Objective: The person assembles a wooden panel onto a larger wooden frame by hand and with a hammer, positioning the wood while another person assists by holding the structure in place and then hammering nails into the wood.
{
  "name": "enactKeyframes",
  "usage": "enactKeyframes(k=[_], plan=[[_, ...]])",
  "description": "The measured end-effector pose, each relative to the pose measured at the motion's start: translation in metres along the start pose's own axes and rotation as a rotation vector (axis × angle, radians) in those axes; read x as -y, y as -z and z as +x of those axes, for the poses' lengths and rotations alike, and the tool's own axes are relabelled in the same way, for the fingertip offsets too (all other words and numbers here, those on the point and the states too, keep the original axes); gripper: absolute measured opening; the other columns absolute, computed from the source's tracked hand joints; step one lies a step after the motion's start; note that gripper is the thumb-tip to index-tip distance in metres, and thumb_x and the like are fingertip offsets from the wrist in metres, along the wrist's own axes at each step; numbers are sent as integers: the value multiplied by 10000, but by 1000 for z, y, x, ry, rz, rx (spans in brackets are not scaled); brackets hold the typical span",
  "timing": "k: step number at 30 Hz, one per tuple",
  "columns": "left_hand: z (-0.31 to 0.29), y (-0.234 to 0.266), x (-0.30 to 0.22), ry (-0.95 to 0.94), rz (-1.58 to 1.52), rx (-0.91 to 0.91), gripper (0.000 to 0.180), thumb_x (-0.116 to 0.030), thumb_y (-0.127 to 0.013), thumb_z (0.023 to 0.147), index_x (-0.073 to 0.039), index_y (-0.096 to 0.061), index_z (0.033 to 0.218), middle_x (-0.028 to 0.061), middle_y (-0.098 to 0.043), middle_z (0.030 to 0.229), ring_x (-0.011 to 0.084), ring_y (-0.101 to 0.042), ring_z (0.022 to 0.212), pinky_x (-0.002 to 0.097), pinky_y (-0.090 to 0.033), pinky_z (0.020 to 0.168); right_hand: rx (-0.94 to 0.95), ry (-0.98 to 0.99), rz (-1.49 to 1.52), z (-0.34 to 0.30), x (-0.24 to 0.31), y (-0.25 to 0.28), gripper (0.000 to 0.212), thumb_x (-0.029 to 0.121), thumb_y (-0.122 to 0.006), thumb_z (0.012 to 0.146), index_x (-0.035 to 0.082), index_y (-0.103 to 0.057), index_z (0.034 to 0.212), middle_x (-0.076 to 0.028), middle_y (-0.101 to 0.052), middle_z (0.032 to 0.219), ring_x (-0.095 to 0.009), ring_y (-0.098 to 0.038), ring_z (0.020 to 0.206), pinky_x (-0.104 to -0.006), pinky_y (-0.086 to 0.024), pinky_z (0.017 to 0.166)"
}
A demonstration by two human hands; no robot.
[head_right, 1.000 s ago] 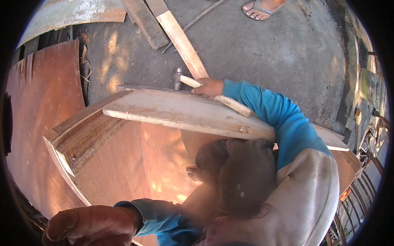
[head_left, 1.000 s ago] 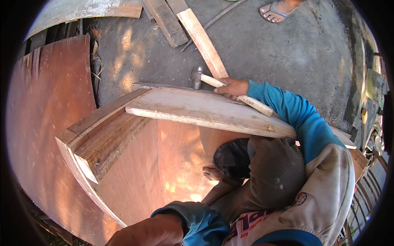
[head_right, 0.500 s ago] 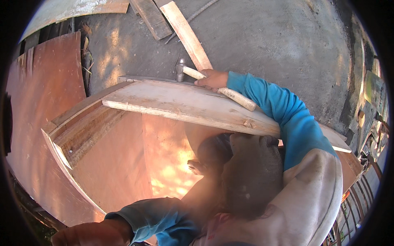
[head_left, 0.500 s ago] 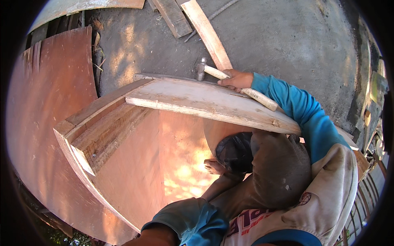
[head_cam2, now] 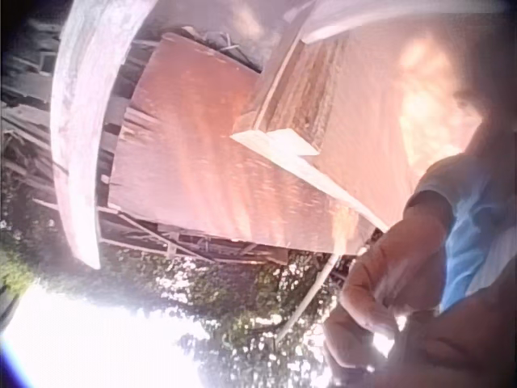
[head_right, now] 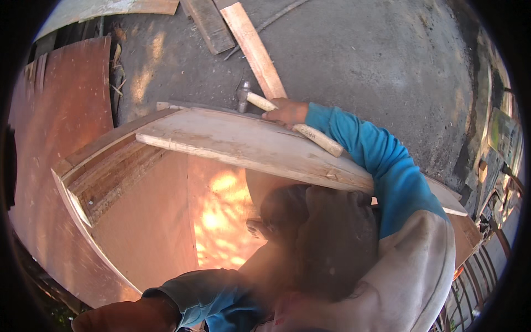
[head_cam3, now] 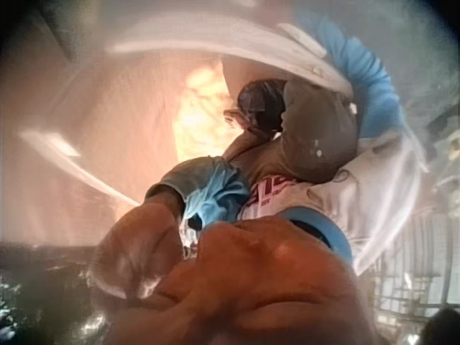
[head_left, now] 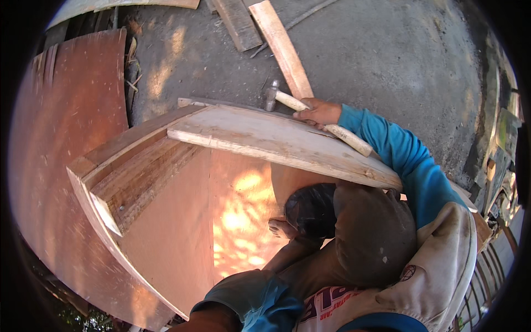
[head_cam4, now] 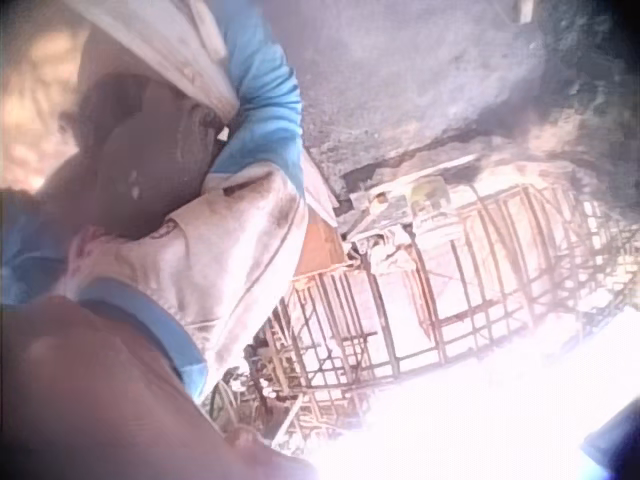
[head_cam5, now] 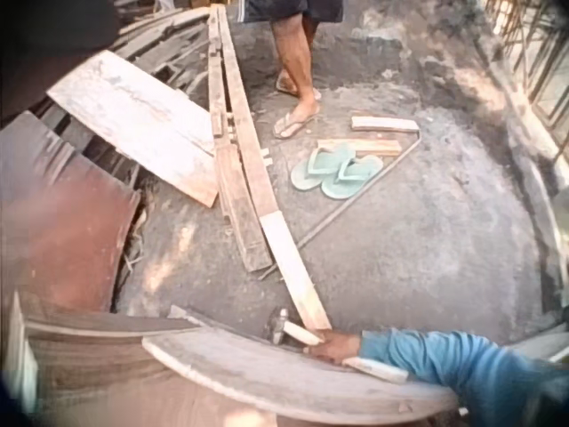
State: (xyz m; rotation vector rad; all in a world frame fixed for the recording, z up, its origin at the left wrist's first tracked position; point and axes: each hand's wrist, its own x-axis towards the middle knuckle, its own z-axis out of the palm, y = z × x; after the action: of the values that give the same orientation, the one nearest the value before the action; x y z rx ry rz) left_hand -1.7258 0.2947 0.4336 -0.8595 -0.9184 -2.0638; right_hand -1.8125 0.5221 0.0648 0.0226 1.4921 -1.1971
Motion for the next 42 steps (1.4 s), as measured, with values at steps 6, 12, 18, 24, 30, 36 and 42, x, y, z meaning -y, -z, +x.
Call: enactKeyframes(k=[6, 12, 18, 24, 30, 36, 42], plan=[[-16, 17, 5, 161, 806, 49, 144, -210, -605, 877, -76, -601, 931, 44, -585, 946, 192, -556, 923, 340, -462, 846, 3, 7, -62, 4, 15, -22, 528, 355, -574, 916, -14, -436, 1268, -19, -489, 682, -98, -467, 507, -270, -387, 419], [-126, 88, 84, 710, 1554, 858, 240, -316, -616, 836, -85, -651, 888, 70, -624, 925, 256, -570, 928, 462, -326, 996, 13, -38, 70, 1, 18, -5, 446, 376, -538, 936, 12, -464, 1185, -8, -455, 649, -104, -439, 478, -278, -362, 402], [-157, 99, 97, 528, 1584, 665, 226, -278, -590, 793, -122, -566, 630, 15, -553, 703, 235, -496, 740, 407, -334, 856, 54, 85, 276, 6, 52, -1, 382, 407, -504, 956, 39, -479, 1055, 3, -407, 607, -91, -384, 438, -277, -323, 383], [-164, 104, 101, 455, 1591, 615, 263, -258, -486, 804, -125, -503, 577, 17, -519, 639, 226, -419, 645, 382, -325, 758, -7, 158, 279, 31, 108, -5, 372, 429, -487, 961, 61, -484, 1017, 14, -387, 594, -84, -360, 431, -271, -304, 375], [-165, 103, 103, 463, 1603, 603, 279, -255, -458, 812, -122, -493, 569, 22, -513, 633, 225, -434, 652, 385, -330, 756, 169, 30, 113, 45, 117, -1, 365, 442, -522, 939, 89, -506, 1030, 30, -400, 609, -67, -364, 451, -262, -310, 382], [-161, 101, 102, 460, 1611, 602, 291, -271, -444, 813, -121, -514, 574, 23, -505, 622, 222, -444, 652, 382, -331, 757, -142, 218, 360, 41, 131, 20, 318, 402, -456, 981, 87, -464, 1023, 38, -370, 575, -54, -341, 394, -239, -278, 337], [-167, 105, 104, 442, 1583, 561, 288, -273, -447, 808, -125, -523, 573, 18, -508, 617, 216, -448, 640, 374, -327, 748, 229, 72, 7, 44, 120, -3, 374, 397, -495, 957, 30, -482, 1033, 1, -403, 604, -103, -402, 465, -289, -355, 392]])
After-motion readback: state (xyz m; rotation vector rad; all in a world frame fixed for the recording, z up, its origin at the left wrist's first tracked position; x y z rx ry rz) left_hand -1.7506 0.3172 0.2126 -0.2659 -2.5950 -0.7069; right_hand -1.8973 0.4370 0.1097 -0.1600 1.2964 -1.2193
